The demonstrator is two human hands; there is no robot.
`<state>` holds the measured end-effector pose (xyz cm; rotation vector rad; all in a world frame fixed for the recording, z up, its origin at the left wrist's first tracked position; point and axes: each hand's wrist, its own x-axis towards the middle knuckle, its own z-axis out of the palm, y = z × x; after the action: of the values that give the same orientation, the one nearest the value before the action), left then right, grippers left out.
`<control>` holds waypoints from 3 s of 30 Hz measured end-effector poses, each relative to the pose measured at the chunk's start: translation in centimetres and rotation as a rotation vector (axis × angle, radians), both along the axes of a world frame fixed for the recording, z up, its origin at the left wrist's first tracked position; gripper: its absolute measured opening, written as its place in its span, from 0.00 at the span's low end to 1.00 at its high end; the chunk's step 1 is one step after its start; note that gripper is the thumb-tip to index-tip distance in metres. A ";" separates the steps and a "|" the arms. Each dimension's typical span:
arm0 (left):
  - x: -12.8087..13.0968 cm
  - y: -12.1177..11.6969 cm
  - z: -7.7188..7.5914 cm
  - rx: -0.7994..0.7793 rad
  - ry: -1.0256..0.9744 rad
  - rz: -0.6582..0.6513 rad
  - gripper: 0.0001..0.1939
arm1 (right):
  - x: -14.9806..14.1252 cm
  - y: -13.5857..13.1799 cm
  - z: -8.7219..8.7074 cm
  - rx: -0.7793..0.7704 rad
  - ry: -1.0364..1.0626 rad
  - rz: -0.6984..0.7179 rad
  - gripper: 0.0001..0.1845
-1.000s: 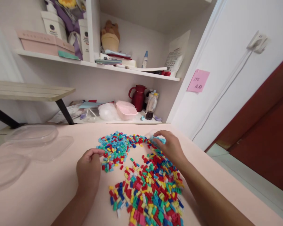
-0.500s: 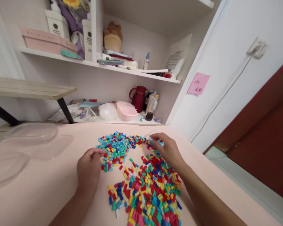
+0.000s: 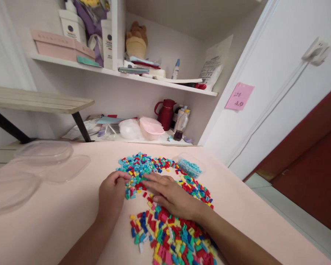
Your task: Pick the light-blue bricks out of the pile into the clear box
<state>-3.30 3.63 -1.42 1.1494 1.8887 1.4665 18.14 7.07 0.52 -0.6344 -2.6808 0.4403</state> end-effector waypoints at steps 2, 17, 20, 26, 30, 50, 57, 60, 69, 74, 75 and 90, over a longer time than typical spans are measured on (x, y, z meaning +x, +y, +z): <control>0.2 0.0 0.0 -0.010 0.066 -0.086 0.12 | 0.0 -0.1 0.2 -0.008 -0.019 0.038 0.22; 0.7 0.2 -0.1 0.060 0.252 -0.193 0.13 | 0.6 1.5 -0.9 -0.143 0.197 -0.289 0.15; 0.7 0.1 0.0 0.069 0.252 -0.195 0.13 | 0.5 1.5 -1.2 -0.071 0.127 -0.275 0.16; 0.8 0.1 -0.1 0.055 0.247 -0.195 0.13 | 0.8 1.5 -1.3 0.052 0.069 -0.206 0.14; 0.8 0.1 0.0 0.046 0.248 -0.201 0.14 | 1.1 1.7 -0.8 0.006 0.070 -0.259 0.15; 0.9 0.0 0.2 -0.007 0.250 -0.195 0.14 | 0.1 1.2 -0.9 0.084 0.079 -0.231 0.04; 0.5 0.3 -0.2 -0.041 0.224 -0.199 0.13 | 1.4 2.1 0.5 0.139 0.197 -0.336 0.04; 0.3 0.4 -0.4 -0.033 0.239 -0.192 0.13 | 3.8 3.3 1.8 0.225 0.348 -0.510 0.04; 0.2 0.5 -0.4 -0.054 0.191 -0.203 0.13 | 8.5 6.1 1.5 0.136 0.659 -0.879 0.16; 0.5 0.3 -0.2 -0.033 0.201 -0.181 0.13 | 5.6 4.7 0.8 0.028 0.645 -0.714 0.12; 0.6 0.2 -0.1 -0.025 0.198 -0.185 0.13 | 4.7 4.2 0.7 0.007 0.606 -0.644 0.12; 0.8 0.0 -0.2 0.008 0.219 -0.202 0.13 | -0.3 0.9 -1.4 0.106 0.144 -0.102 0.25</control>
<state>-2.46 3.64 -1.66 1.5097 1.8425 1.2835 17.79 8.00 -0.89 -0.6778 -2.5041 0.3028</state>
